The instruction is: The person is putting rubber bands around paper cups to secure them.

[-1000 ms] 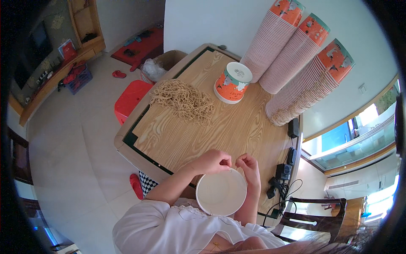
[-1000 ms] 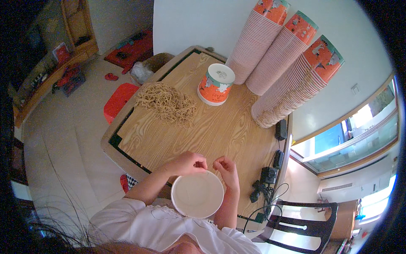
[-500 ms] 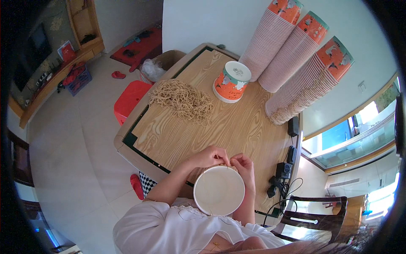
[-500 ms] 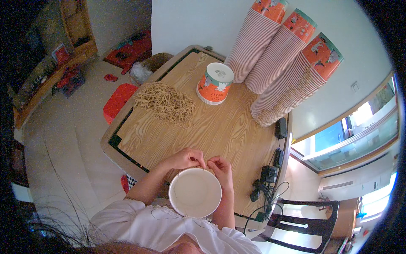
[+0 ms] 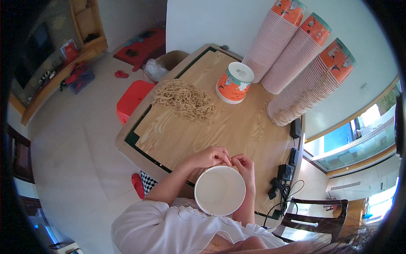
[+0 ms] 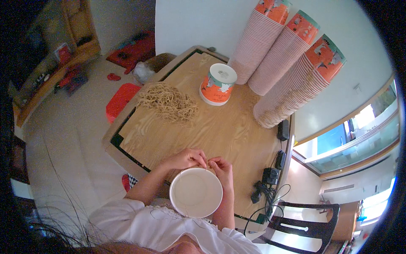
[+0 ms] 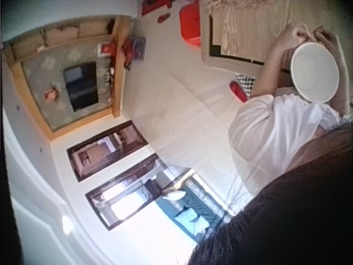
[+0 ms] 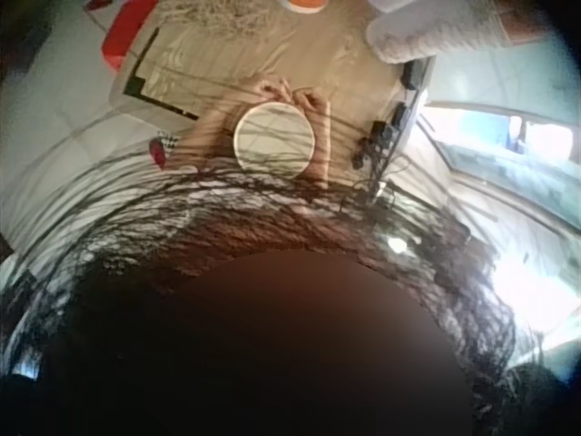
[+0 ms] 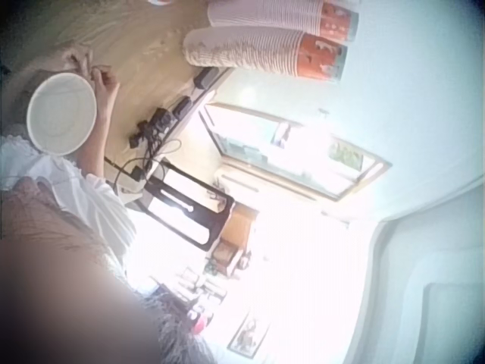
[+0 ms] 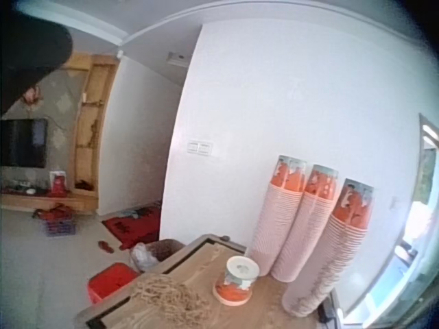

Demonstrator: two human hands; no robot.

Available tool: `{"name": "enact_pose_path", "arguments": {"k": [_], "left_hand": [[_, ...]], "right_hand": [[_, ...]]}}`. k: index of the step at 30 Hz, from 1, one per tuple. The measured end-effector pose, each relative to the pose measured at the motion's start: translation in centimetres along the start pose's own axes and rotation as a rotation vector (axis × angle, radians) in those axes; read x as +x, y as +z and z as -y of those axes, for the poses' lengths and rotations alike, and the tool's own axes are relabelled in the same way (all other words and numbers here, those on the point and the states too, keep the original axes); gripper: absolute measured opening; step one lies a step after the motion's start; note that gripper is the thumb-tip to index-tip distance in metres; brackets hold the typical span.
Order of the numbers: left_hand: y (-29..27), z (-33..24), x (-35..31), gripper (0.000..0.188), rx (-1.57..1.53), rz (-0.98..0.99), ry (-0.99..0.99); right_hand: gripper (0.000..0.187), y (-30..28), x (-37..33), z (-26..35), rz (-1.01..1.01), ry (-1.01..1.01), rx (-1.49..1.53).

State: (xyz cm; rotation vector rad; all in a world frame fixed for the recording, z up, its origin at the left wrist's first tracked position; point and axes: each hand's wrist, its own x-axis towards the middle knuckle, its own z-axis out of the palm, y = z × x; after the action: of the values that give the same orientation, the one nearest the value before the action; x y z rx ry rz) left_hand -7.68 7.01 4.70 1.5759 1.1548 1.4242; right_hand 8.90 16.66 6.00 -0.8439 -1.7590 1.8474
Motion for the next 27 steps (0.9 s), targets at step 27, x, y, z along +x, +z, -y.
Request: {"name": "enact_pose_path", "arguments": {"k": [27], "left_hand": [[0.9, -0.2, -0.9, 0.016, -0.893, 0.003, -0.625]], "right_hand": [[0.002, 0.1, -1.0, -0.9, 0.097, 0.052, 0.329]]}}
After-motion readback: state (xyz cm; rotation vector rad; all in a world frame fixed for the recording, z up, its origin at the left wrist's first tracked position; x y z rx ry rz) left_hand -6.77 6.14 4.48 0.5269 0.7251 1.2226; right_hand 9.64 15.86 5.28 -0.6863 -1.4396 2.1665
